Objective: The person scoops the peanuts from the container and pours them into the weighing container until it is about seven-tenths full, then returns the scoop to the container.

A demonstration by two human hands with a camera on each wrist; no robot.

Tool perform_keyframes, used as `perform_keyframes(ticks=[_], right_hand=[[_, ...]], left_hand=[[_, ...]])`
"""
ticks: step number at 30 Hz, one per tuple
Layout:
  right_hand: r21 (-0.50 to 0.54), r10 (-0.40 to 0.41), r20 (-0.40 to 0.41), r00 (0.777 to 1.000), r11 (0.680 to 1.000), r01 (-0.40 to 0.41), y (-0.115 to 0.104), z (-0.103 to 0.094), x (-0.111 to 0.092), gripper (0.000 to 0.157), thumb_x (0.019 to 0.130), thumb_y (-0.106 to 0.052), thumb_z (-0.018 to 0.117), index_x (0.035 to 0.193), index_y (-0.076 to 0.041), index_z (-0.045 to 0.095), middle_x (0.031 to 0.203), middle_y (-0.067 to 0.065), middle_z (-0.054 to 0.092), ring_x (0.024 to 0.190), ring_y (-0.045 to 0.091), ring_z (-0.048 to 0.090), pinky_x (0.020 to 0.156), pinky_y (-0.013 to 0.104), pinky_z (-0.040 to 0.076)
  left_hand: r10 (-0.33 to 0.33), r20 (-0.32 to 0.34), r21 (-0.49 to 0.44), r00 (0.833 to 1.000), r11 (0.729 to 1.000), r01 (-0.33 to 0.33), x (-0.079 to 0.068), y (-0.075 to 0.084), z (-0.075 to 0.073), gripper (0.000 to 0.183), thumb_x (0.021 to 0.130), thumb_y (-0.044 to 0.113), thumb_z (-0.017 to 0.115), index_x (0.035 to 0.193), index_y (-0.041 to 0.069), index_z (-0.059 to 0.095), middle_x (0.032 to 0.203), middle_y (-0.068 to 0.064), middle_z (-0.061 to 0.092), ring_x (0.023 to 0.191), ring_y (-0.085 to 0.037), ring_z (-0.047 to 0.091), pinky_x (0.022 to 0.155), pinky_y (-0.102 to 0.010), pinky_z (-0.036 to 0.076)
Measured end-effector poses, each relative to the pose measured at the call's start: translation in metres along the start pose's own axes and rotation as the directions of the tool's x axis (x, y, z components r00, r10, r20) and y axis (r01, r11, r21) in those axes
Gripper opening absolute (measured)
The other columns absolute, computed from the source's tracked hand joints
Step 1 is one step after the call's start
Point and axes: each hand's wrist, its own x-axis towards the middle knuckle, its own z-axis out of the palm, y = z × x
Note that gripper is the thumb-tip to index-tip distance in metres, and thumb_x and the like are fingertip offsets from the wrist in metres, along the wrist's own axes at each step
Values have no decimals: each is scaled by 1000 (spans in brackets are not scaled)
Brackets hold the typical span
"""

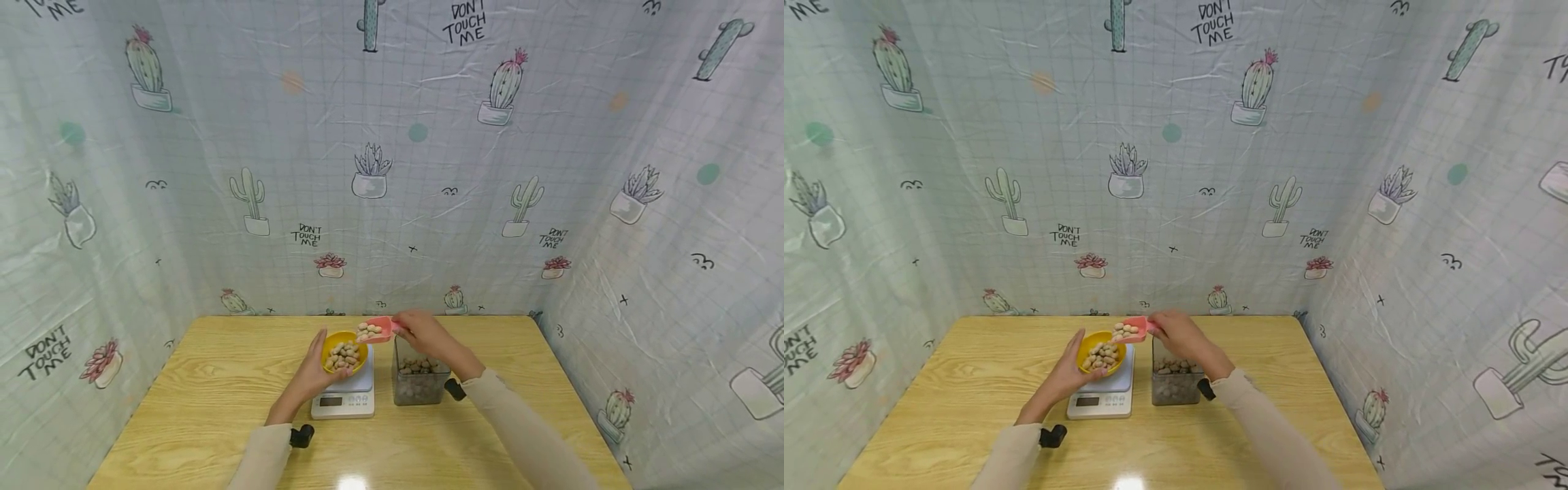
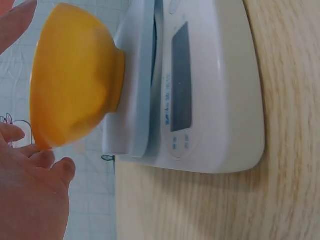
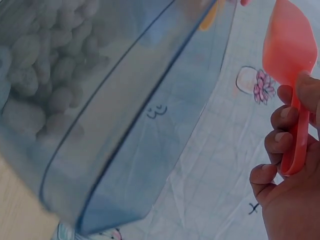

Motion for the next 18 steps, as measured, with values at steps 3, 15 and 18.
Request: perform_keyframes(ticks=[3,15,18], right_hand=[[-21,12,42,999,1000,-12,-4,4,5,28,102,-29,53,122,-13,63,116,3,69,107,20,64,92,38,53],[-114,19,162,987,993,0,-20,9,26,27,102,-31,52,121,-17,65,114,0,70,101,17,66,88,33,54],[-169,0,177,984,985,30,-23,10,32,24,102,-32,52,117,-18,66,105,-2,70,92,15,65,80,30,54]], left_hand=[[-21,2,-4,1000,1000,21,-1,-2,1,116,79,42,81,159,8,4,165,-22,5,146,-50,21,113,-66,28],[-102,34,-9,994,995,102,-2,-10,4,117,79,48,80,158,3,7,161,-29,14,145,-50,22,113,-66,27],[-105,33,-22,994,994,106,-3,-11,4,116,79,48,79,158,2,8,161,-29,15,146,-50,21,113,-66,26]])
